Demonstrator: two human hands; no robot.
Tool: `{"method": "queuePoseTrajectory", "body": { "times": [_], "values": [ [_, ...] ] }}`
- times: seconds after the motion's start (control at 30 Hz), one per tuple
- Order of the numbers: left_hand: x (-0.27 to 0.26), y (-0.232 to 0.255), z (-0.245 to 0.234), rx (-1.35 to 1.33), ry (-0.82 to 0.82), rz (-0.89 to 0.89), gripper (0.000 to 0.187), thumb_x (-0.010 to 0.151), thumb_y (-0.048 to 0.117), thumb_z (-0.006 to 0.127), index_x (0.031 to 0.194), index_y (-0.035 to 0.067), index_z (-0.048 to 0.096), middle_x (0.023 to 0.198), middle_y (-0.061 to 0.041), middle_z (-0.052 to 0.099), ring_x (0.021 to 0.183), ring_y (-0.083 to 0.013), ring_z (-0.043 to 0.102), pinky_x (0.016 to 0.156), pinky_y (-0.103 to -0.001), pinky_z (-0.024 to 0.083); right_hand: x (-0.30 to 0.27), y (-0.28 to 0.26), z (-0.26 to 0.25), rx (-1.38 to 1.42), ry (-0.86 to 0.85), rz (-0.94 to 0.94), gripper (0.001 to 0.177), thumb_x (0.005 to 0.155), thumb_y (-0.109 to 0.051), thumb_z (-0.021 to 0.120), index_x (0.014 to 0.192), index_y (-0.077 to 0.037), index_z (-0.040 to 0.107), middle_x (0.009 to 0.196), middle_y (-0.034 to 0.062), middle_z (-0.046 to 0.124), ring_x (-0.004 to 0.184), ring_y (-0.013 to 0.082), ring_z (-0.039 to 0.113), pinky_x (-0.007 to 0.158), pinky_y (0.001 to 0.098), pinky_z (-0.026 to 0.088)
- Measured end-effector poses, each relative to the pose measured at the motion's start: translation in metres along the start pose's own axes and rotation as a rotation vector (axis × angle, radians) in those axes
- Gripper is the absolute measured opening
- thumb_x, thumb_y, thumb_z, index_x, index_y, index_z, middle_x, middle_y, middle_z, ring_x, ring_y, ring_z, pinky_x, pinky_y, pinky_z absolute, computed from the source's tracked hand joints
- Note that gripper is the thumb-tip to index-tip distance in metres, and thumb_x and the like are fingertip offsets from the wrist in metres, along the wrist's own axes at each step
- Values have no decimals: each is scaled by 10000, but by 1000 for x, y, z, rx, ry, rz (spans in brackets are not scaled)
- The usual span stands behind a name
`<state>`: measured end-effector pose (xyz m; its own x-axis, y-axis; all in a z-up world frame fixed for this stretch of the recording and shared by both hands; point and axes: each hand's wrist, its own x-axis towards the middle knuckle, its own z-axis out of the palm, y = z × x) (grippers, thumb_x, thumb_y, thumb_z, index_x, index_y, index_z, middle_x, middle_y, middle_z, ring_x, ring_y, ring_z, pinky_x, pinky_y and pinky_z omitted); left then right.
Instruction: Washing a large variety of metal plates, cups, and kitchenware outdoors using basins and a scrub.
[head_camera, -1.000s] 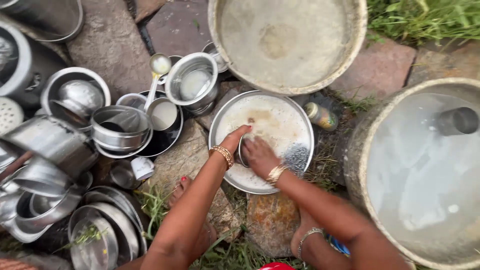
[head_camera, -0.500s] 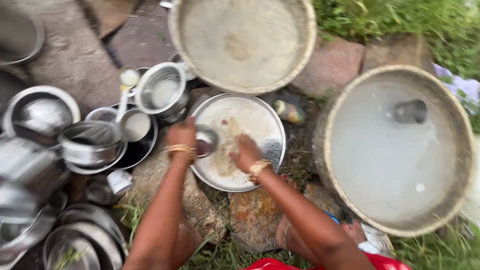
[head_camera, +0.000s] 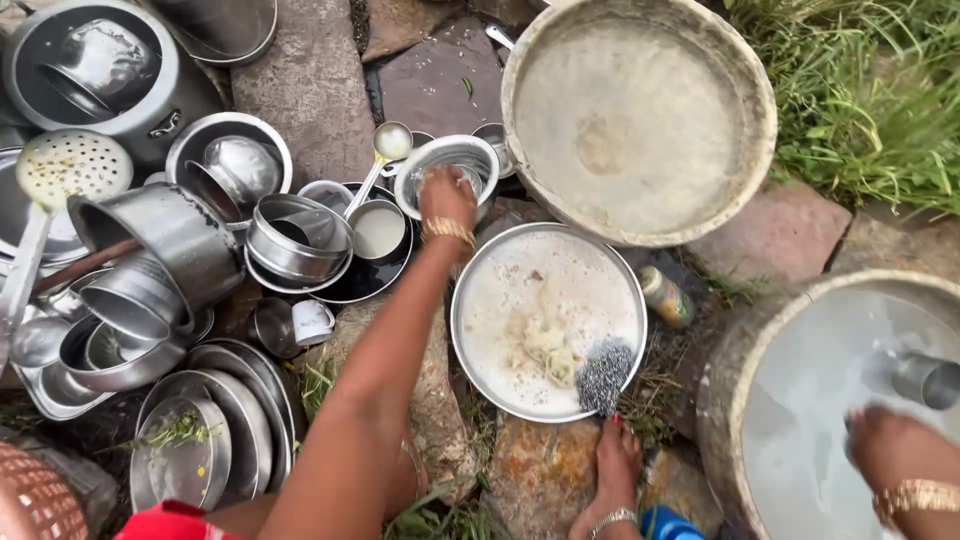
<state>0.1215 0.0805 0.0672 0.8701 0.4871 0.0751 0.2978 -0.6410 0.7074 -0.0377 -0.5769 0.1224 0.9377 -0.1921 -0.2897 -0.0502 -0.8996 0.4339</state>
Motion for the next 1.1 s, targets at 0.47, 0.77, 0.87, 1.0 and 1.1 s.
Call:
{"method": "queuePoseTrajectory", "body": {
  "times": [0.47,0.77,0.87,1.0,1.1],
  "values": [
    [80,-38,26,477,-659,12,316,876,155,655,1149,31,756,1191,-238,690,1122,-401,675,968,-459,536,-42,-198,-184,506,245,-455,248,896,-189,669,1127,-180,757,999,49,710,821,224,675,705,391,578],
    [-52,-79,-54,-1008,-219,-377,162,981,172,717,1094,58,702,877,-34,679,721,-159,577,626,-321,449,-56,-411,-69,543,432,-911,659,776,-428,635,1397,-212,597,1567,178,451,1418,409,459,1130,624,335],
    [-113,-86,-20,-1430,-358,-539,185,1003,148,688,1136,23,657,996,-35,716,830,-161,666,746,-330,560,-37,-437,-15,586,345,-534,468,900,-323,588,1346,-194,647,1434,130,556,1364,310,503,1170,529,357],
    [-174,-91,46,-1475,-403,-846,243,988,200,608,1163,38,655,1097,-66,737,1004,-207,693,922,-371,570,-40,-458,-40,1442,259,-228,177,1021,-217,546,1133,-175,677,1282,57,662,1252,225,621,1094,412,523],
    [-210,-88,60,-1482,-436,-1075,290,999,261,583,1179,45,650,1090,-95,737,1007,-240,692,918,-409,566,-56,-462,-102,1421,555,-607,166,1026,-244,558,1063,-171,703,1213,64,714,1202,251,667,1065,437,522]
  ]
}}
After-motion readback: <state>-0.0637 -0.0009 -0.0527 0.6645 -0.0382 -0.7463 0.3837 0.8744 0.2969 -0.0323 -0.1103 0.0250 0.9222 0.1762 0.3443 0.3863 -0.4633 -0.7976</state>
